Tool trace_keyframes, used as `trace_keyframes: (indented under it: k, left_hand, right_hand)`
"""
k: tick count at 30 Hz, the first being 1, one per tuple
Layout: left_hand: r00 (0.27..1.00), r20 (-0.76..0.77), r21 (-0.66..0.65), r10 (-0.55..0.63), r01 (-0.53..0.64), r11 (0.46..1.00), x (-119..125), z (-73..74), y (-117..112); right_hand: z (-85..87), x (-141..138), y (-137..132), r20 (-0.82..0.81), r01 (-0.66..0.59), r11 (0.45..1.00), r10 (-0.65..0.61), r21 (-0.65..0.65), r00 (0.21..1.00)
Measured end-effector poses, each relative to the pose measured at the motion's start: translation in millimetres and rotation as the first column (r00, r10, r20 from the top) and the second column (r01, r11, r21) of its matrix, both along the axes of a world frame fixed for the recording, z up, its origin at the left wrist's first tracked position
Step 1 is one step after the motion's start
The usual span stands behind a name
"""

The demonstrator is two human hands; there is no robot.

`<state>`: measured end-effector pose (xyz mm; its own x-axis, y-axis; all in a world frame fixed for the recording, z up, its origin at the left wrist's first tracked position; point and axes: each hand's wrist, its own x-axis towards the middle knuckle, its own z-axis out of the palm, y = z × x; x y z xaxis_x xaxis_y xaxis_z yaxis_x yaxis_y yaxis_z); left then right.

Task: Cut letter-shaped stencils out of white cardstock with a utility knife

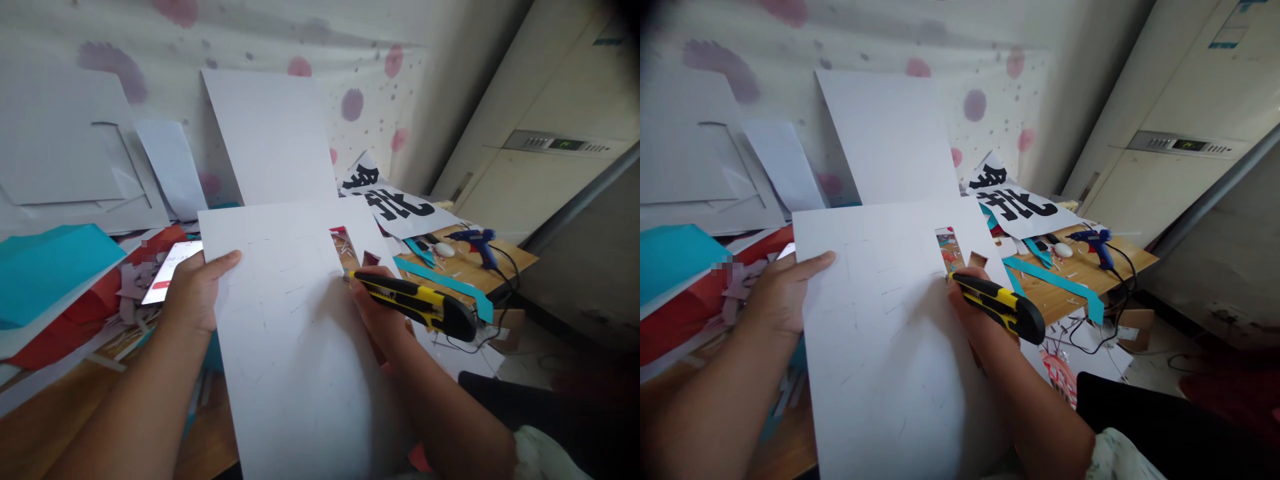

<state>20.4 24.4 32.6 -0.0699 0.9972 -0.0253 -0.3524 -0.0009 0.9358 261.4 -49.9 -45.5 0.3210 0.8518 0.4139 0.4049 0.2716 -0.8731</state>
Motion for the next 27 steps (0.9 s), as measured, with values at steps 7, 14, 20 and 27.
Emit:
trace_keyframes:
  k: [7, 14, 20, 27]
  left_hand:
    - [1.0, -0.005, 0.024, 0.015, -0.015, 1.0, -0.5, -3.9, 3.8]
    - [0.999, 0.005, 0.031, -0.036, 0.035, 0.999, -2.3, -2.7, 4.5]
    - [0.999, -0.007, 0.05, -0.034, 0.034, 0.998, -4.4, -1.2, 1.5]
    - [0.997, -0.033, 0.061, -0.075, 0.077, 0.995, -7.5, -6.2, 5.7]
  right_hand:
    - [-1.0, -8.5, 5.0, -0.127, 0.17, 0.967, -0.147, 0.192, 0.981]
    - [-2.4, -9.9, 2.5, -0.212, 0.24, 0.932, -0.185, 0.273, 0.96]
    - [3.6, -11.1, -4.3, -0.266, 0.308, 0.883, -0.22, 0.356, 0.938]
    - [22.3, 5.8, -1.3, -0.366, -0.162, 0.959, 0.241, 0.234, 0.899]
